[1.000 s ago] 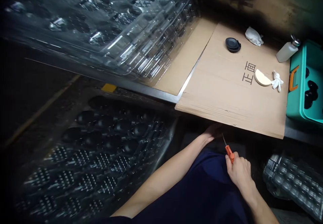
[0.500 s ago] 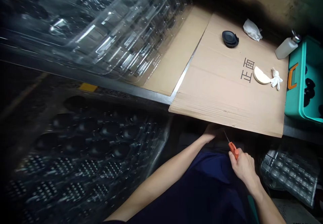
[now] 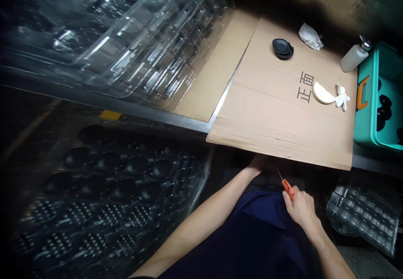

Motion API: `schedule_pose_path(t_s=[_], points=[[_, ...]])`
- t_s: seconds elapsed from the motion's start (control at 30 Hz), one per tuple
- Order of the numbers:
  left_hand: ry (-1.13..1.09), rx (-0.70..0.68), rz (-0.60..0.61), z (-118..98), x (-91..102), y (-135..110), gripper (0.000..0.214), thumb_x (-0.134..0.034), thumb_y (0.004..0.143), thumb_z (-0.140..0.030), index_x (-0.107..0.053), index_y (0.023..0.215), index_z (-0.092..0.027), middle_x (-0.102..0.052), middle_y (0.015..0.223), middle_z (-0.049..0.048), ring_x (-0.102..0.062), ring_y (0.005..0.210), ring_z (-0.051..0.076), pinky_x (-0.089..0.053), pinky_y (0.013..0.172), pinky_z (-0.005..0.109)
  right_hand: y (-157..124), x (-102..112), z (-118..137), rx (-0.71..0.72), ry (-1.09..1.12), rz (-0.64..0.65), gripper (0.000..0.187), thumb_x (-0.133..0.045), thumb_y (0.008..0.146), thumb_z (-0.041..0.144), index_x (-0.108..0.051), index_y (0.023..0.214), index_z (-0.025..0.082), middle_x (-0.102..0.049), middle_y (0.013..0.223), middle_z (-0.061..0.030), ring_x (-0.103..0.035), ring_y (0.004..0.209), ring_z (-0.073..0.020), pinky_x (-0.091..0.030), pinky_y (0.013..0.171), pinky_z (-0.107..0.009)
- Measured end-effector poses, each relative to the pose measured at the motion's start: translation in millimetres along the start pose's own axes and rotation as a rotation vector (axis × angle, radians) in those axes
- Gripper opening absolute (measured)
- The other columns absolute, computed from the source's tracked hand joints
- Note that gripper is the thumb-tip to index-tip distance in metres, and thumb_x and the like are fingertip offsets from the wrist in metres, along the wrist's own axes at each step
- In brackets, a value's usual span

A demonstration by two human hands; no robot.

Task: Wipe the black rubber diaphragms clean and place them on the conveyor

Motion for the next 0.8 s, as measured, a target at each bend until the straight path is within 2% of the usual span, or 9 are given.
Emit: schedule_pose_path(t_s=[0.1,0.2,0.27,0.33,0.43,0.5,0.7,0.8], points=[[0.068,0.004,-0.015,0,-3.5,-7,0.042,-0.089,0.075,-0.037,-0.077,0.111,-0.017,-0.075,0.125,0.0166,-0.073,0.109,0.034,-0.064,0.085,0.048,-5,-1,2,-0.001,0.012,-0.025,0.04,-0.036,0.108,0.053,-0.062,0.106,0.023,-0.078,0.088,-0.0067,-0.077,0.086,-0.0279,-0.041,0.071,-0.03],[0.187,-0.023,0.022,-3,-9.5,-22,0.036,-0.09,0.072,-0.034,-0.079,0.103,-0.018,-0.078,0.12,0.014,-0.071,0.116,0.035,-0.058,0.1,0.049,-12,1,4,-0.044,0.047,-0.059,0.041,-0.037,0.107,0.054,-0.063,0.107,0.022,-0.078,0.09,-0.0075,-0.077,0.086,-0.0277,-0.041,0.071,-0.03],[0.285,-0.051,0.078,-5,-12.4,-31,0.041,-0.094,0.065,-0.029,-0.08,0.102,-0.018,-0.078,0.119,0.0117,-0.068,0.123,0.037,-0.051,0.112,0.051,-15,1,3,-0.064,0.087,-0.077,0.041,-0.039,0.106,0.053,-0.064,0.106,0.021,-0.078,0.091,-0.008,-0.077,0.088,-0.028,-0.042,0.072,-0.03],[0.399,-0.087,0.123,-6,-12.8,-36,0.049,-0.096,0.059,-0.027,-0.081,0.104,-0.02,-0.079,0.118,0.0095,-0.067,0.125,0.038,-0.047,0.116,0.053,-18,0,1,-0.062,0.13,-0.085,0.04,-0.041,0.105,0.053,-0.065,0.104,0.021,-0.078,0.091,-0.008,-0.077,0.089,-0.0284,-0.043,0.073,-0.031],[0.503,-0.126,0.128,-2,-8.7,-37,0.046,-0.095,0.06,-0.032,-0.08,0.102,-0.021,-0.08,0.114,0.0081,-0.071,0.117,0.037,-0.053,0.111,0.051,-24,-6,-5,-0.058,0.171,-0.097,0.039,-0.043,0.103,0.052,-0.065,0.104,0.021,-0.078,0.091,-0.0085,-0.077,0.088,-0.0295,-0.045,0.074,-0.032],[0.44,-0.111,0.078,2,-4.1,-34,0.044,-0.094,0.063,-0.034,-0.079,0.102,-0.02,-0.08,0.112,0.0079,-0.073,0.116,0.034,-0.055,0.108,0.048,-27,-10,-8,-0.036,0.178,-0.08,0.04,-0.043,0.102,0.053,-0.066,0.102,0.02,-0.078,0.09,-0.0094,-0.077,0.087,-0.0306,-0.046,0.075,-0.034],[0.203,0.089,0.008,9,5.5,-26,0.034,-0.084,0.079,-0.019,-0.076,0.112,-0.022,-0.075,0.129,0.0085,-0.072,0.12,0.029,-0.063,0.098,0.043,-27,-18,-6,0.051,0.198,-0.046,0.039,-0.049,0.099,0.054,-0.068,0.104,0.021,-0.078,0.09,-0.0105,-0.077,0.086,-0.0319,-0.049,0.08,-0.038],[0.191,0.126,-0.024,9,9.2,-27,0.033,-0.079,0.084,-0.014,-0.074,0.115,-0.023,-0.075,0.126,0.0072,-0.073,0.116,0.027,-0.065,0.093,0.039,-35,-13,-12,0.081,0.269,-0.051,0.036,-0.053,0.098,0.054,-0.069,0.102,0.022,-0.077,0.086,-0.0078,-0.075,0.082,-0.0289,-0.05,0.081,-0.038]])
Point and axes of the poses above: each hand's wrist, its own y-axis towards the middle knuckle, its own x-axis out of the back of the hand, z = x × y, the point moved 2 cm from there along y, towards the middle knuckle
